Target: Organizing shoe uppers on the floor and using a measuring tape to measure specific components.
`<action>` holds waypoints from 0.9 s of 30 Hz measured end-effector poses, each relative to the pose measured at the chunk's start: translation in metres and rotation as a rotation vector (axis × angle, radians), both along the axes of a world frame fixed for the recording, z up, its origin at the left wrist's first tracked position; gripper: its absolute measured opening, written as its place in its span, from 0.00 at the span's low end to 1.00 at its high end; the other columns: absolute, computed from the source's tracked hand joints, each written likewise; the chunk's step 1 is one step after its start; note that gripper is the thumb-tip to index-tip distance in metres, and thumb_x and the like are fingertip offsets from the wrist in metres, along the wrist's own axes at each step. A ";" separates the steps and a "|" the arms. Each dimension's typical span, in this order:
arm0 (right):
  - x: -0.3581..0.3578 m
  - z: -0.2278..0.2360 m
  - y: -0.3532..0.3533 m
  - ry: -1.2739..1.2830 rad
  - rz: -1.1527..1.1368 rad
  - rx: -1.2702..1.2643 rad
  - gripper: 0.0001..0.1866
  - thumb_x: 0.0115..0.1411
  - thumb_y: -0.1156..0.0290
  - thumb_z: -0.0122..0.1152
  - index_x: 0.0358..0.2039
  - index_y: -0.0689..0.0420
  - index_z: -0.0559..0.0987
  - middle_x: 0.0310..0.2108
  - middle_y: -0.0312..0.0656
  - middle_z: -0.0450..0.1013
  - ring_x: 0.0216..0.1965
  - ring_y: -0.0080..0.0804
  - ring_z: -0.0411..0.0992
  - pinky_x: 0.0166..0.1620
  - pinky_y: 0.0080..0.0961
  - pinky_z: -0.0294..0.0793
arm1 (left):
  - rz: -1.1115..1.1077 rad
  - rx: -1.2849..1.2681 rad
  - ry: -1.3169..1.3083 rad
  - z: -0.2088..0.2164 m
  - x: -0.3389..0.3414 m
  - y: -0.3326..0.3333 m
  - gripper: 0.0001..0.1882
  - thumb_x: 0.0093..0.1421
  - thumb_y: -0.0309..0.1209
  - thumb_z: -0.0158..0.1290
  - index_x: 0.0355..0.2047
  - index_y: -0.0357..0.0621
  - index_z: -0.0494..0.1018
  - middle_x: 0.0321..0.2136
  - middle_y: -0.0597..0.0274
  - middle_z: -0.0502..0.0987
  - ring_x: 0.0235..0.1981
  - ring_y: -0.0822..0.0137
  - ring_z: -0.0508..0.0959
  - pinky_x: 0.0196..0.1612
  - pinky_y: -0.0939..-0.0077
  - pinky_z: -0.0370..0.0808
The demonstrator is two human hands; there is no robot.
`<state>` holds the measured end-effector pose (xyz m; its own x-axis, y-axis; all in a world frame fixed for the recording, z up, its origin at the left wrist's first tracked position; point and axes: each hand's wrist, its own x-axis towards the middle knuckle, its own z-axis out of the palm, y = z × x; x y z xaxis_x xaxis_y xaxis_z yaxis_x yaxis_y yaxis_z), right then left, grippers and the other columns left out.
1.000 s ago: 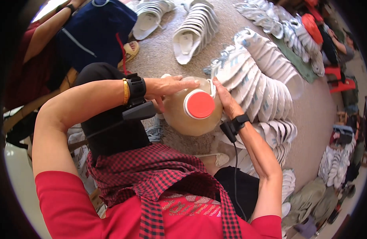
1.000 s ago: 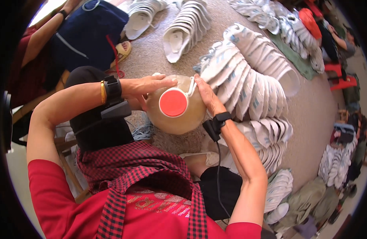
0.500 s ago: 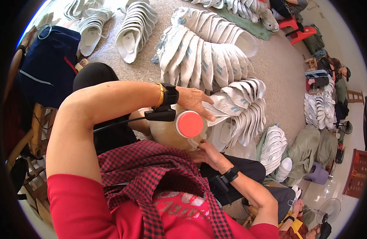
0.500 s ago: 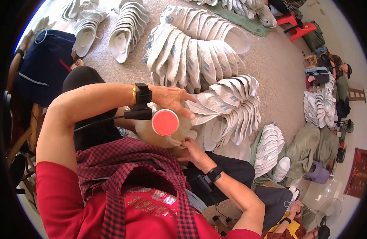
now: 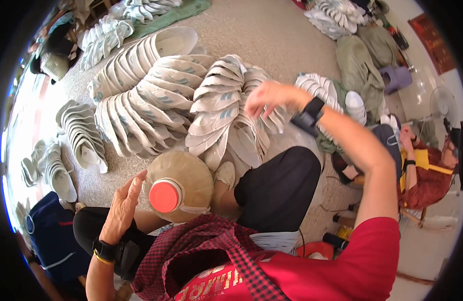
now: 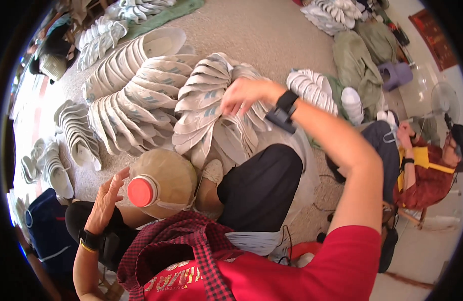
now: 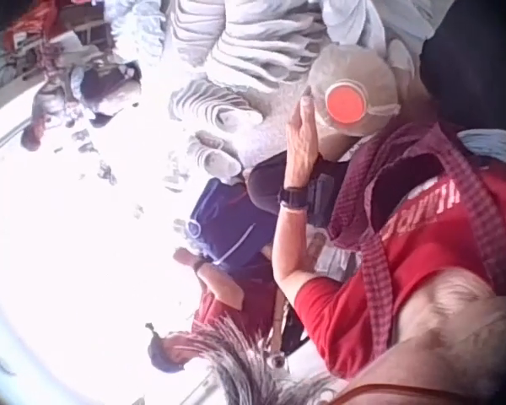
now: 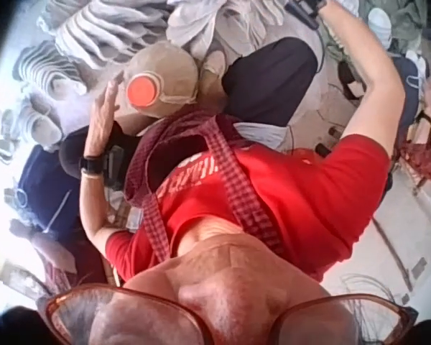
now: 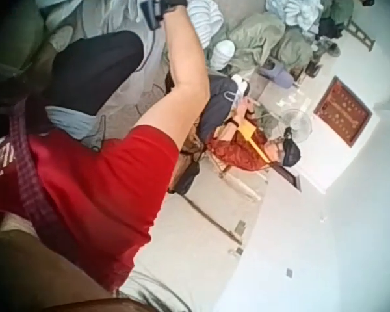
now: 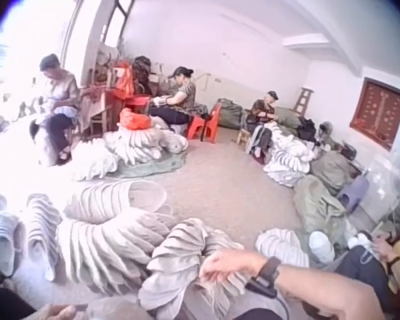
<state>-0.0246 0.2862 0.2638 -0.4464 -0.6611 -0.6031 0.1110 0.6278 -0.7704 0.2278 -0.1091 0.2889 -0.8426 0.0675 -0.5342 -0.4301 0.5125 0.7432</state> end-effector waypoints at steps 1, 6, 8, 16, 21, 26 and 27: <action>-0.016 0.011 0.018 0.062 -0.068 0.092 0.17 0.63 0.56 0.54 0.41 0.55 0.80 0.38 0.39 0.78 0.40 0.27 0.77 0.39 0.22 0.77 | -0.009 0.017 -0.004 0.005 -0.007 0.003 0.40 0.62 0.63 0.35 0.61 0.44 0.64 0.58 0.52 0.67 0.59 0.55 0.65 0.54 0.60 0.67; 0.006 -0.042 0.067 -0.057 -0.291 -0.056 0.18 0.62 0.60 0.54 0.49 0.55 0.76 0.40 0.40 0.78 0.38 0.26 0.77 0.37 0.18 0.75 | -0.204 0.196 0.153 0.010 -0.031 0.038 0.38 0.58 0.61 0.46 0.56 0.43 0.68 0.56 0.50 0.68 0.59 0.54 0.65 0.58 0.62 0.62; 0.043 -0.100 0.057 -0.126 -0.307 -0.129 0.21 0.62 0.64 0.53 0.55 0.57 0.71 0.42 0.41 0.77 0.37 0.27 0.78 0.35 0.19 0.76 | -0.324 -0.066 0.272 0.007 -0.031 0.058 0.31 0.51 0.47 0.60 0.50 0.40 0.73 0.56 0.47 0.67 0.60 0.50 0.64 0.61 0.59 0.59; 0.065 -0.260 -0.027 0.349 -0.292 0.084 0.25 0.55 0.70 0.57 0.54 0.63 0.68 0.34 0.49 0.77 0.35 0.35 0.78 0.35 0.29 0.76 | -0.249 -0.131 0.221 0.006 -0.035 0.073 0.23 0.47 0.36 0.55 0.44 0.39 0.76 0.55 0.46 0.68 0.60 0.46 0.63 0.64 0.56 0.55; 0.136 -0.281 -0.011 0.450 -0.201 -0.104 0.14 0.59 0.63 0.54 0.31 0.61 0.79 0.26 0.48 0.77 0.28 0.38 0.76 0.34 0.34 0.73 | -0.194 -0.114 0.216 0.007 -0.034 0.077 0.22 0.49 0.36 0.54 0.43 0.39 0.77 0.55 0.46 0.69 0.60 0.47 0.64 0.63 0.56 0.56; 0.218 -0.232 0.066 0.149 -0.464 -0.145 0.13 0.59 0.63 0.54 0.32 0.62 0.79 0.26 0.45 0.76 0.28 0.35 0.75 0.33 0.33 0.72 | -0.181 -0.077 0.322 0.001 -0.029 0.071 0.17 0.52 0.31 0.53 0.42 0.38 0.76 0.52 0.45 0.71 0.54 0.52 0.70 0.58 0.63 0.63; 0.228 -0.219 0.079 0.138 -0.529 -0.130 0.13 0.59 0.63 0.54 0.32 0.62 0.78 0.26 0.45 0.76 0.28 0.35 0.74 0.33 0.33 0.72 | -0.189 -0.063 0.363 -0.001 -0.027 0.068 0.17 0.53 0.32 0.53 0.42 0.39 0.76 0.51 0.45 0.71 0.54 0.53 0.71 0.57 0.64 0.65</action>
